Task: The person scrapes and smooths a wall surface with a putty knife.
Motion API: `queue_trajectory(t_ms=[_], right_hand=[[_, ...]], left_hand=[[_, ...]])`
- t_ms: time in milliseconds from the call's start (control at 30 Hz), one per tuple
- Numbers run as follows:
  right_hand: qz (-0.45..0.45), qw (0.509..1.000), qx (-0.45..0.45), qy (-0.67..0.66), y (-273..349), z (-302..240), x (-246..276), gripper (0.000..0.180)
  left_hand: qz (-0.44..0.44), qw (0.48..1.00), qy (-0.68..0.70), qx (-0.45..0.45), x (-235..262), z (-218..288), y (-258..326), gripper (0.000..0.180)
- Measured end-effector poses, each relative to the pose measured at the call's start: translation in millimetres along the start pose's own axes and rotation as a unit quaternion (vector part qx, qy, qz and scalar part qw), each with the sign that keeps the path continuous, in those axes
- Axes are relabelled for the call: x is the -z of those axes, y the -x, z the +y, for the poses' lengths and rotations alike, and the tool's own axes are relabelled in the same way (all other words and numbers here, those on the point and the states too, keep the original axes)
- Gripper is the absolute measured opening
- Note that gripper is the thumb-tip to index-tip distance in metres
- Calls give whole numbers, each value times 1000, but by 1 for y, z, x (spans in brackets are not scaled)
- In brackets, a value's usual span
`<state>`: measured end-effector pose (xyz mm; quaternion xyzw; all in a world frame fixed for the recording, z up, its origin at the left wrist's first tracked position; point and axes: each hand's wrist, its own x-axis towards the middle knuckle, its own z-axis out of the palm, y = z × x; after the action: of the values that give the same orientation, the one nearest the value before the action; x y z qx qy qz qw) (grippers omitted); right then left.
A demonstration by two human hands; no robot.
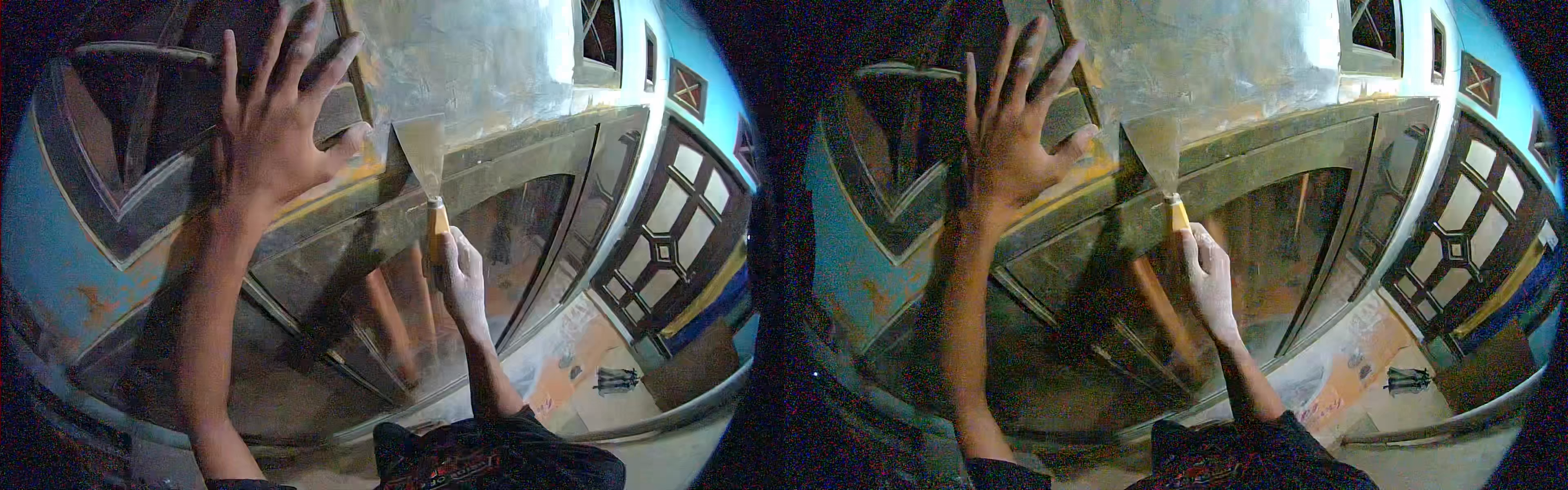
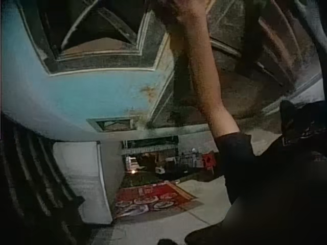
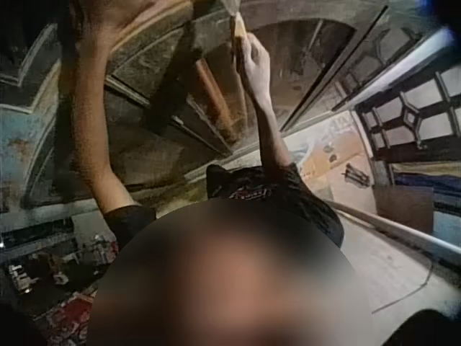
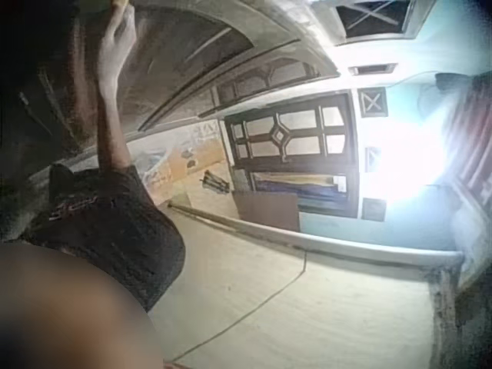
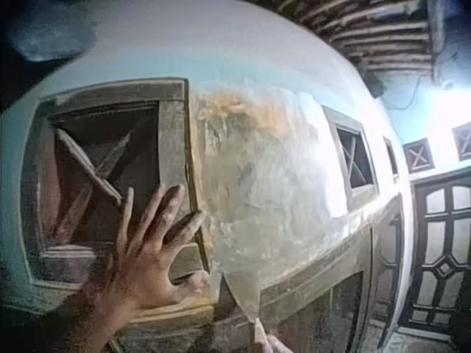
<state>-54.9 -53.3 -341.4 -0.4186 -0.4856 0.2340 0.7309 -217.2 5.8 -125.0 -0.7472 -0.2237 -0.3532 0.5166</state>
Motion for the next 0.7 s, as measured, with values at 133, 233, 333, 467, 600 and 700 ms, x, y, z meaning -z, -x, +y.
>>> queue_trajectory(t_ms=[133, 233, 333, 467, 600, 700], right_hand=[[-40, 998, 14, 48, 8, 7, -2, 27], [-45, 998, -38, 24, 23, 28, 2, 26], [-24, 999, 13, 34, 4, 9, 0, 27], [-69, 997, -43, 0, -1, -1, -1, 28], [-32, 998, -50, 6, 22, 16, -4, 28], [-15, 998, -50, 32, 3, -3, 2, 29]], left_hand=[[-9, 1000, -3, -6, 3, -2, 2, 77], [-14, 1000, -6, -2, 0, -3, 3, 76], [5, 1000, -3, -3, 0, -3, 2, 76], [7, 1000, 1, -5, 0, -3, 3, 75], [9, 1000, -3, -12, -3, -5, 6, 76], [3, 1000, -9, -12, -2, -3, 1, 76]])
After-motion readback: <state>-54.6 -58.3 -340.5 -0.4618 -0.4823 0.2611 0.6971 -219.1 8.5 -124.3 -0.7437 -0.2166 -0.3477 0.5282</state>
